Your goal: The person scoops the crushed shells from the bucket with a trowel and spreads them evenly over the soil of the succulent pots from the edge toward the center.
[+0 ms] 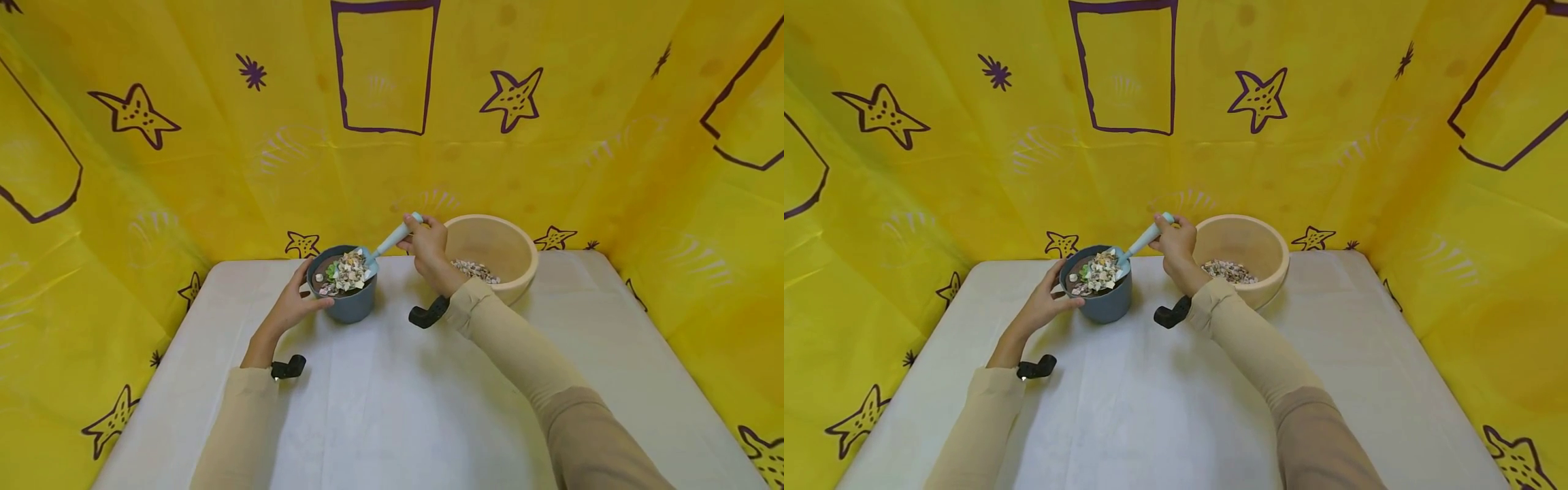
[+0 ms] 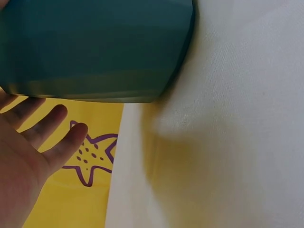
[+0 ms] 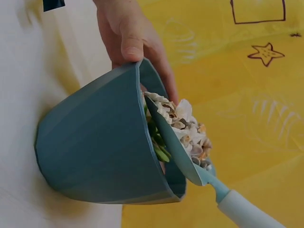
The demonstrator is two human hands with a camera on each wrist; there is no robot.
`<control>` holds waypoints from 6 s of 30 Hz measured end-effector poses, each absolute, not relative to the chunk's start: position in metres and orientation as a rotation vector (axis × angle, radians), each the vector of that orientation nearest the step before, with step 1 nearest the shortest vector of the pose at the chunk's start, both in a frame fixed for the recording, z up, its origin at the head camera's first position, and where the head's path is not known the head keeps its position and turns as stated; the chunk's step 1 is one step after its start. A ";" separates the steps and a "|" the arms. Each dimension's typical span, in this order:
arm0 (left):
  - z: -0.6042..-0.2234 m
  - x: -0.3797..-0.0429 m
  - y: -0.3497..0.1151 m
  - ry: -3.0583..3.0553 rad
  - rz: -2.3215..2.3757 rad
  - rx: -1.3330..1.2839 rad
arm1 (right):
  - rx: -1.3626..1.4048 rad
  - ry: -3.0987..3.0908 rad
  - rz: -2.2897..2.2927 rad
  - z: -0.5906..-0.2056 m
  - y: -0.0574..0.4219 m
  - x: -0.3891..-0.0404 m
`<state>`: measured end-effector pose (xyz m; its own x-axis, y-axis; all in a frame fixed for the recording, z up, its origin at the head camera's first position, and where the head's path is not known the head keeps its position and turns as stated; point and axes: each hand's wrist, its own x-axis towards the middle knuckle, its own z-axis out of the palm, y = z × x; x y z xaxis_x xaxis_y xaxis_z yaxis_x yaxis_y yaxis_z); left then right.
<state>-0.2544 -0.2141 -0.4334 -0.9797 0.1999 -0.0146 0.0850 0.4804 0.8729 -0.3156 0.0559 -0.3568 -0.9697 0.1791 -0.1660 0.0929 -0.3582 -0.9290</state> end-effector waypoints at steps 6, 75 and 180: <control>-0.453 -0.265 -0.221 2.605 1.536 0.242 | -0.360 -1.751 2.517 -0.355 0.054 -0.315; -0.456 -0.257 -0.210 2.631 1.613 0.195 | -0.153 -1.756 2.322 -0.359 0.023 -0.310; -0.457 -0.255 -0.215 2.641 1.493 0.260 | -0.108 -1.780 2.112 -0.356 0.013 -0.301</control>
